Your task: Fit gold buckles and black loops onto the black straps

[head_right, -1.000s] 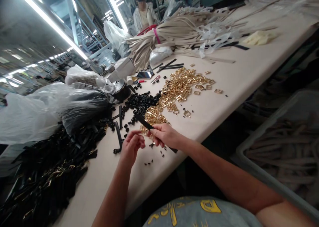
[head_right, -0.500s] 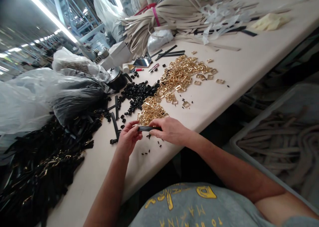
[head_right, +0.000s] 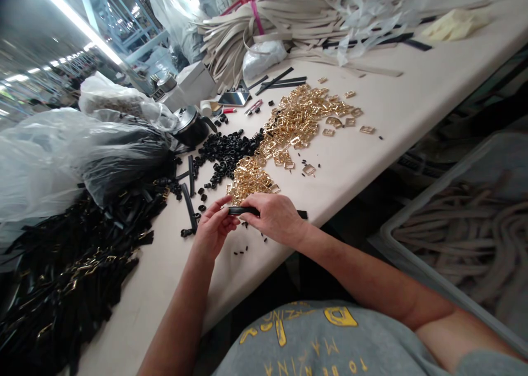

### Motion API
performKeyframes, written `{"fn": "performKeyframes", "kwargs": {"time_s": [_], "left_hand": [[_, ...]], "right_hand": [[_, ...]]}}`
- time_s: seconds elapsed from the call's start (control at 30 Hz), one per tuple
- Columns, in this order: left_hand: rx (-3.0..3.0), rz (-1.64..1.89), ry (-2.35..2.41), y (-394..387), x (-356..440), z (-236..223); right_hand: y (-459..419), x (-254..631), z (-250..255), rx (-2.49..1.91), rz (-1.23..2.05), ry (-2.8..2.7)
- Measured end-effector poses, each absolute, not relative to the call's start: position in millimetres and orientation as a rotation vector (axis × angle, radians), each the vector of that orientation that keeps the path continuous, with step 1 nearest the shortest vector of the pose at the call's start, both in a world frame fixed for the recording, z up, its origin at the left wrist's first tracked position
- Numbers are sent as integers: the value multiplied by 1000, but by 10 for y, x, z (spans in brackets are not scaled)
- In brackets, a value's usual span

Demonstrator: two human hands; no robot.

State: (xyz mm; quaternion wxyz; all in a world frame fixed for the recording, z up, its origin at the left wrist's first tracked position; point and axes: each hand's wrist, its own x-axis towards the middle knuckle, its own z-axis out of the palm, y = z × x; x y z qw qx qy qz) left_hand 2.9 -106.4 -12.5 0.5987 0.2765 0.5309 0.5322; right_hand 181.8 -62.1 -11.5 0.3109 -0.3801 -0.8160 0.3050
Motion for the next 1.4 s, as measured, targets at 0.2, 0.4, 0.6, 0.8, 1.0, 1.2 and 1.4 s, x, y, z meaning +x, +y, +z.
{"fn": "performKeyframes", "kwargs": {"time_s": [0.2, 0.4, 0.6, 0.8, 1.0, 1.2, 1.4], "left_hand": [[698, 1189, 1243, -1092, 10, -179], [1373, 1125, 1403, -1100, 25, -203], [1954, 1271, 1437, -1164, 5, -86], [1534, 1438, 1611, -1127, -136, -149], [1282, 1272, 1440, -1081, -73, -229], [1354, 1153, 1440, -1127, -51, -266], [1339, 1051, 1590, -1127, -27, -215]], "right_hand": [[-606, 1829, -149, -997, 727, -2219], [-604, 1815, -202, -1018, 649, -2270], [-585, 1840, -202, -1068, 665, -2226], [-558, 1905, -157, -1082, 668, -2204], [-568, 1907, -179, -1074, 644, -2218], [-523, 1978, -124, -996, 556, -2406], [-509, 2005, -55, -976, 422, -2593]]}}
